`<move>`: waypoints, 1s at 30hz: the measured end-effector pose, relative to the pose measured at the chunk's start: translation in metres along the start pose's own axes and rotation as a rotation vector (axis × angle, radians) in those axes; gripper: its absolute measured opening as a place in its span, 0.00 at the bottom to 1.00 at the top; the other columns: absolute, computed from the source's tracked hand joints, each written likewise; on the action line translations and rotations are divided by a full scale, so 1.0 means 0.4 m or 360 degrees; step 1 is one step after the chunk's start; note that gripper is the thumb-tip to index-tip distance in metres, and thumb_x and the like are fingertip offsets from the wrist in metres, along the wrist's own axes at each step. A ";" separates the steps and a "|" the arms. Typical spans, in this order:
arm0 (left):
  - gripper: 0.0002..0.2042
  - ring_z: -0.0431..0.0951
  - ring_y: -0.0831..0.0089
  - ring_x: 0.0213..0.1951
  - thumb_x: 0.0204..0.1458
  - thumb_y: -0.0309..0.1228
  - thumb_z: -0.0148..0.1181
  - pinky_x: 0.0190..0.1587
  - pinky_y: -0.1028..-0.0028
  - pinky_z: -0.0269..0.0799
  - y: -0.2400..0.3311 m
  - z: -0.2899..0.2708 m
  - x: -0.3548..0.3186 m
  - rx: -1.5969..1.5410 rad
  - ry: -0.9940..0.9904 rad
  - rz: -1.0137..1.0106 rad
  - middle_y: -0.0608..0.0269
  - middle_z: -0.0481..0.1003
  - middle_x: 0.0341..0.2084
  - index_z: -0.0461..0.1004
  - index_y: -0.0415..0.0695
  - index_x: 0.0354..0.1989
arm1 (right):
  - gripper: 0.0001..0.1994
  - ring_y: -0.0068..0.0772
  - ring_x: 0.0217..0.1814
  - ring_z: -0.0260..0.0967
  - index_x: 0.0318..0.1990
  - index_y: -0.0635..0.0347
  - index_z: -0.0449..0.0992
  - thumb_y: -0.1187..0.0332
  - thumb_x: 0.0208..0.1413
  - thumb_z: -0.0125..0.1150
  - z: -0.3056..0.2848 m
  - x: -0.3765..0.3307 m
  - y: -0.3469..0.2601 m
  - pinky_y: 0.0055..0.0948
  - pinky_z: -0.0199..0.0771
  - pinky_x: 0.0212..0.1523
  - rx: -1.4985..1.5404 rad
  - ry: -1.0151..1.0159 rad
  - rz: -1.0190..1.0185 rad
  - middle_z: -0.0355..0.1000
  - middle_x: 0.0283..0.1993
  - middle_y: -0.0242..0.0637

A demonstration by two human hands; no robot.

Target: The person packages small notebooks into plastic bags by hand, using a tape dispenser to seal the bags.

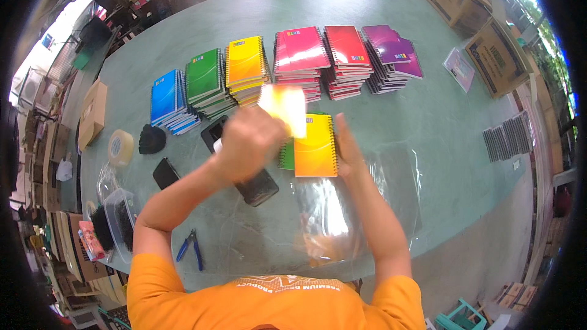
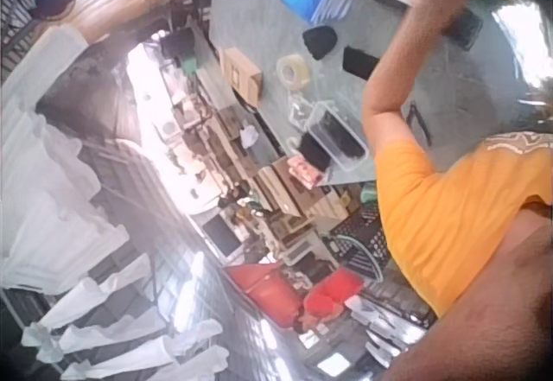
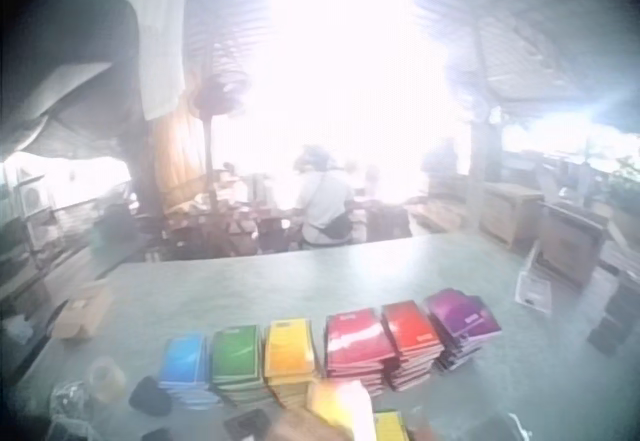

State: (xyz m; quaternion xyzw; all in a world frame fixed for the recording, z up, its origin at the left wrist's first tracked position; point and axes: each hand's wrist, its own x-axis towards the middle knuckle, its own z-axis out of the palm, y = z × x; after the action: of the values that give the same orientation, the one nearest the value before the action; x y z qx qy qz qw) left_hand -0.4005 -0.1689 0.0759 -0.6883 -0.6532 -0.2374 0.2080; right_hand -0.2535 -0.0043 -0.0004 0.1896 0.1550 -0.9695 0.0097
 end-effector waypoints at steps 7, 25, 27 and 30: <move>0.13 0.75 0.58 0.38 0.46 0.40 0.59 0.47 0.61 0.67 -0.197 0.232 0.165 0.0384 0.0455 -0.0151 0.55 0.76 0.31 0.74 0.42 0.31 | 0.23 0.39 0.49 0.71 0.54 0.67 0.63 0.70 0.51 0.61 -0.036 0.002 0.029 0.39 0.74 0.48 -0.0522 0.0187 0.0060 0.69 0.51 0.47; 0.10 0.74 0.61 0.38 0.48 0.34 0.57 0.44 0.62 0.66 -0.214 0.198 0.158 0.0140 0.0039 -0.0342 0.60 0.76 0.34 0.73 0.42 0.35 | 0.21 0.45 0.49 0.71 0.52 0.67 0.67 0.63 0.53 0.56 -0.153 -0.121 -0.080 0.45 0.72 0.51 0.0091 0.0221 -0.0262 0.71 0.49 0.50; 0.08 0.75 0.62 0.33 0.48 0.34 0.57 0.39 0.63 0.67 -0.098 0.147 0.166 0.0257 0.0153 -0.0282 0.63 0.75 0.29 0.72 0.42 0.28 | 0.21 0.44 0.48 0.72 0.51 0.66 0.67 0.63 0.53 0.57 -0.121 -0.128 -0.087 0.44 0.72 0.51 0.0238 0.0080 -0.0252 0.71 0.48 0.49; 0.11 0.75 0.61 0.34 0.47 0.37 0.58 0.38 0.63 0.68 0.109 0.146 0.156 -0.0175 -0.0361 0.0209 0.59 0.74 0.27 0.71 0.42 0.27 | 0.22 0.43 0.47 0.72 0.51 0.66 0.67 0.63 0.52 0.59 -0.175 -0.117 -0.094 0.43 0.73 0.50 0.0268 -0.0020 -0.0454 0.71 0.48 0.48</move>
State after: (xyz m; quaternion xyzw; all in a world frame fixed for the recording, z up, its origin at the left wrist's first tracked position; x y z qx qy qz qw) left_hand -0.3518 -0.0865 0.0676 -0.7624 -0.6120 -0.1792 0.1099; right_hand -0.1876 0.0510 -0.0336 0.1599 0.0986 -0.9717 -0.1430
